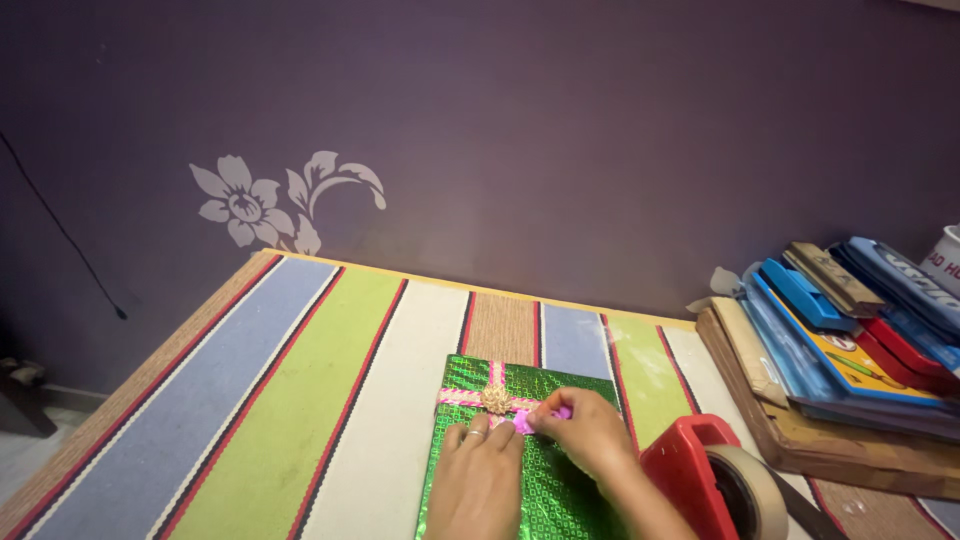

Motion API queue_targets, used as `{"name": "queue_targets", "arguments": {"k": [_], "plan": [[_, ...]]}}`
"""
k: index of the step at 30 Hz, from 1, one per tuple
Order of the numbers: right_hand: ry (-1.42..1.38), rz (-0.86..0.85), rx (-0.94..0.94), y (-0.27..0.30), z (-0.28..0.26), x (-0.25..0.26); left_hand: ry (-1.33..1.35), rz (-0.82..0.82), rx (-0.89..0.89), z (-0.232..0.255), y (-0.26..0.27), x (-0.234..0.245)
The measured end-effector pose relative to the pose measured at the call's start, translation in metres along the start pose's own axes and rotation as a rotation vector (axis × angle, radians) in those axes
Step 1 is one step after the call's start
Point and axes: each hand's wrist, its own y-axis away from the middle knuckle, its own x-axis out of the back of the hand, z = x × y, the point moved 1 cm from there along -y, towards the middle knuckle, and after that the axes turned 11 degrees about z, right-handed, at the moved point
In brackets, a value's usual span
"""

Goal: The person decorates a green-wrapped gift by applying a small gold embellishment and a pink ribbon bow to the center of the package. They use a tape dispenser to secure the decorations and adjust the bow for symmetry.

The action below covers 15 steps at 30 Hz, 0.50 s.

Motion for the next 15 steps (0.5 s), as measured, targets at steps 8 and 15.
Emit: {"name": "queue_targets", "arguments": {"k": [8, 15], "plan": [[-0.002, 0.226, 0.008, 0.016, -0.001, 0.023, -0.019, 0.02, 0.025, 0.006, -0.001, 0.005], [-0.038, 0.41, 0.134, 0.053, 0.018, 0.079, 0.0, -0.001, 0.076, 0.005, 0.0, 0.006]]}}
